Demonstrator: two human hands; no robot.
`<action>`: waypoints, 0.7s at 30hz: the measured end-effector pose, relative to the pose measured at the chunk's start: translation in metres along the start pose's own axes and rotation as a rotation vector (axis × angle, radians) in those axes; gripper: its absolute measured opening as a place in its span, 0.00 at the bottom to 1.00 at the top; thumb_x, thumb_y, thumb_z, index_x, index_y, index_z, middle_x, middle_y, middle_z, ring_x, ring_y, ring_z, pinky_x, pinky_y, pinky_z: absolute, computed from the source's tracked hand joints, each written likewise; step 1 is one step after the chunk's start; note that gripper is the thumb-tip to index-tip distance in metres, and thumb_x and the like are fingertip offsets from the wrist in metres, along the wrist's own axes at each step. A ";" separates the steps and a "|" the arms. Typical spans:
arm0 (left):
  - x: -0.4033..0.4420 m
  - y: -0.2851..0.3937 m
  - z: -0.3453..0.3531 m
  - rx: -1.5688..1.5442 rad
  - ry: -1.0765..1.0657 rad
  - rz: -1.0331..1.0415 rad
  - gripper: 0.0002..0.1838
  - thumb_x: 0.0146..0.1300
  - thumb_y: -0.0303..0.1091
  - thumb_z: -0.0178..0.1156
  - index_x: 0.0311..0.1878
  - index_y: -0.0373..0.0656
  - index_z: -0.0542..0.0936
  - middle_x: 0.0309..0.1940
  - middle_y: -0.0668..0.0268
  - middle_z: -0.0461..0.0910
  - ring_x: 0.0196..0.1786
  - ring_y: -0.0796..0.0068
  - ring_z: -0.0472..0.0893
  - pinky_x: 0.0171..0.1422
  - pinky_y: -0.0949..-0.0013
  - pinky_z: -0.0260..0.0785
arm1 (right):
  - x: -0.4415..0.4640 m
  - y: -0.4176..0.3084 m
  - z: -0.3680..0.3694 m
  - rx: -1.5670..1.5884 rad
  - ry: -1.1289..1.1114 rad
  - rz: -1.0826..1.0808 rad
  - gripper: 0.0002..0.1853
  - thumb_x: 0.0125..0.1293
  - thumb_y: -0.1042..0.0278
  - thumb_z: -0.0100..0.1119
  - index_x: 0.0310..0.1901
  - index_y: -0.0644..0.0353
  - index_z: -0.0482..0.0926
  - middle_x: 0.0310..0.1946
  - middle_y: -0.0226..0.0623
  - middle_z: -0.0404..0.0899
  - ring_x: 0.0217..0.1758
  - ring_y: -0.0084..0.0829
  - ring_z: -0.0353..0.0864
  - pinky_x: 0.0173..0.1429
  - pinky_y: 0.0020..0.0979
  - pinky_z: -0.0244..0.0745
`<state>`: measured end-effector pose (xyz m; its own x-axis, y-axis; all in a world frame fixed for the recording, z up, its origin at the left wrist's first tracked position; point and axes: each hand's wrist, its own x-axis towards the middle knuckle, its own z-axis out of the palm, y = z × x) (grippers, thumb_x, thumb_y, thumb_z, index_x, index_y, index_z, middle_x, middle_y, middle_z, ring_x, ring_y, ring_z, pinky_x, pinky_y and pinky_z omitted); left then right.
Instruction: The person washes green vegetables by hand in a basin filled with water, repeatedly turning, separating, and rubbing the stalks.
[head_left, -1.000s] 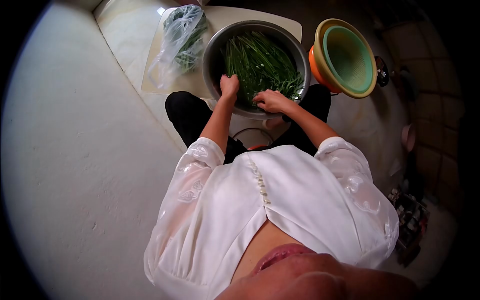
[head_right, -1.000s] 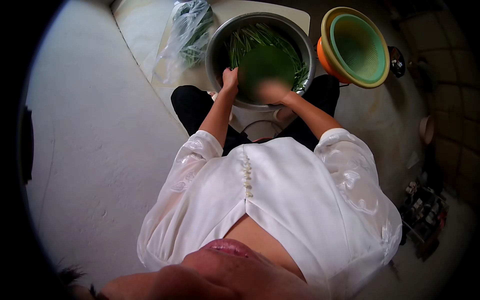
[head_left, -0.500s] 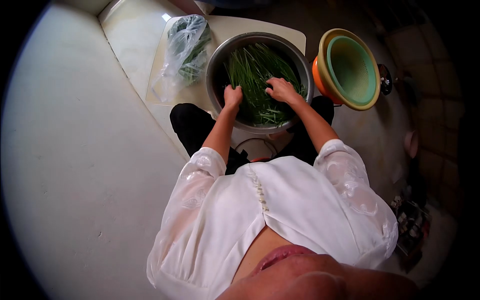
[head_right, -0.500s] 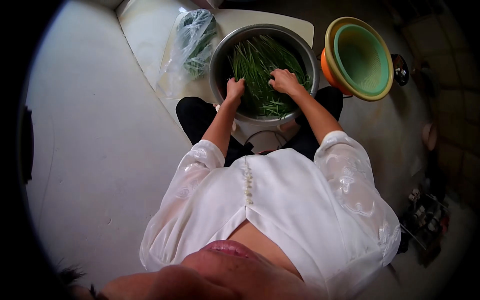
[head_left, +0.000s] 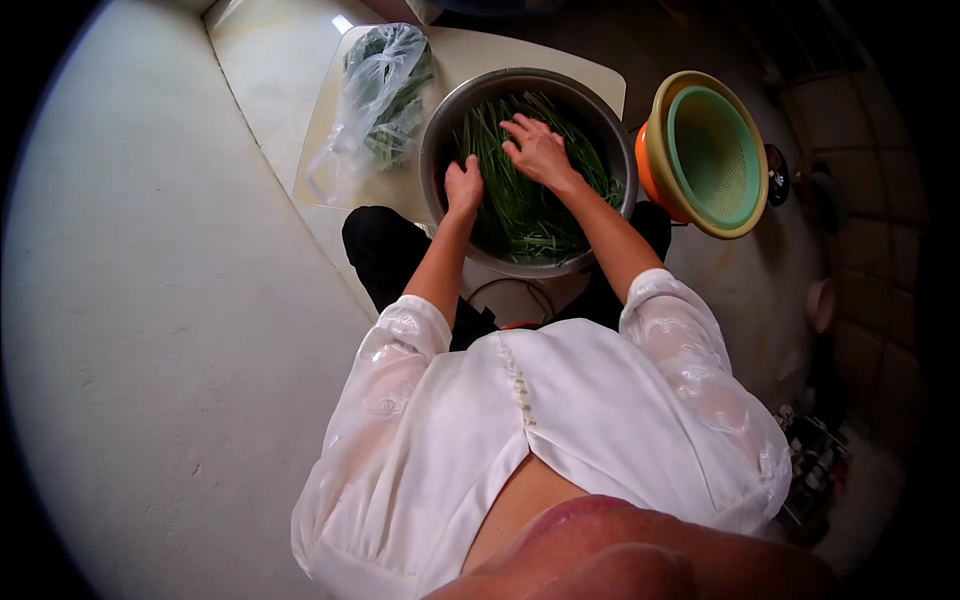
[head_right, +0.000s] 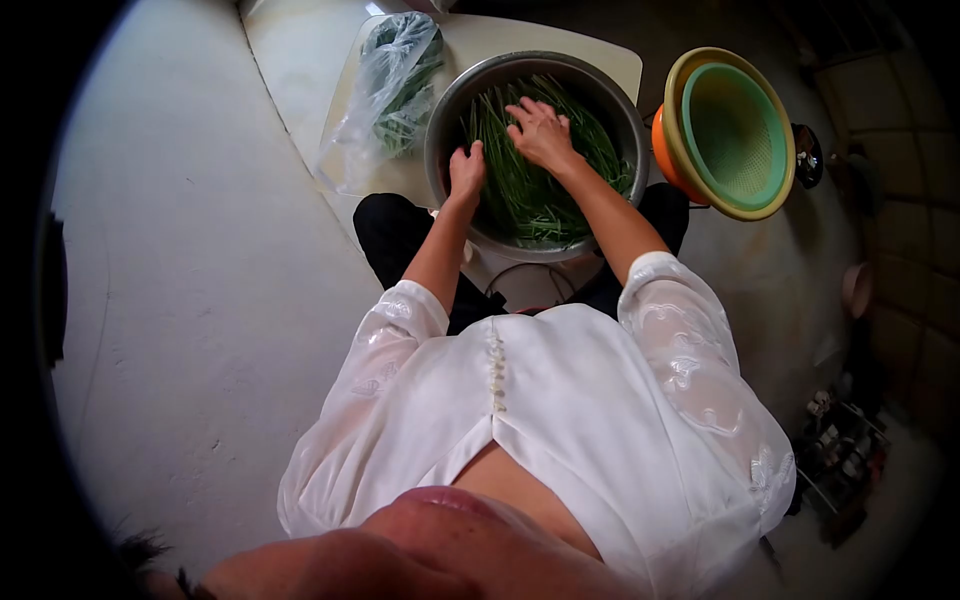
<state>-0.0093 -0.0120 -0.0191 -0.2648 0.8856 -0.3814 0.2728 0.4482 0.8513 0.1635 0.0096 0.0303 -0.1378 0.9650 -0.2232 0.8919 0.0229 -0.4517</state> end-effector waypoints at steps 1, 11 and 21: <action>0.006 0.006 0.000 0.020 -0.052 0.002 0.26 0.62 0.45 0.58 0.51 0.27 0.77 0.47 0.39 0.80 0.51 0.39 0.79 0.56 0.52 0.71 | 0.008 0.001 0.010 -0.028 0.027 -0.043 0.28 0.66 0.53 0.55 0.68 0.42 0.70 0.72 0.39 0.63 0.74 0.51 0.59 0.70 0.65 0.55; 0.004 0.006 0.009 0.120 0.092 0.034 0.25 0.61 0.45 0.59 0.43 0.26 0.78 0.43 0.36 0.80 0.52 0.37 0.78 0.57 0.48 0.69 | 0.003 -0.024 0.008 -0.136 -0.131 -0.047 0.27 0.69 0.48 0.52 0.69 0.39 0.68 0.73 0.37 0.63 0.74 0.48 0.60 0.72 0.59 0.53; -0.019 0.030 0.007 0.234 0.105 0.342 0.33 0.58 0.34 0.61 0.66 0.31 0.65 0.67 0.40 0.65 0.68 0.40 0.66 0.69 0.49 0.61 | -0.008 0.014 -0.016 0.105 0.148 -0.179 0.21 0.65 0.55 0.56 0.59 0.46 0.79 0.66 0.40 0.73 0.68 0.42 0.70 0.70 0.52 0.59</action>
<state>0.0100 -0.0146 0.0111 -0.2120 0.9764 -0.0425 0.5602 0.1570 0.8134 0.1839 0.0059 0.0396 -0.2180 0.9759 -0.0064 0.8083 0.1769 -0.5616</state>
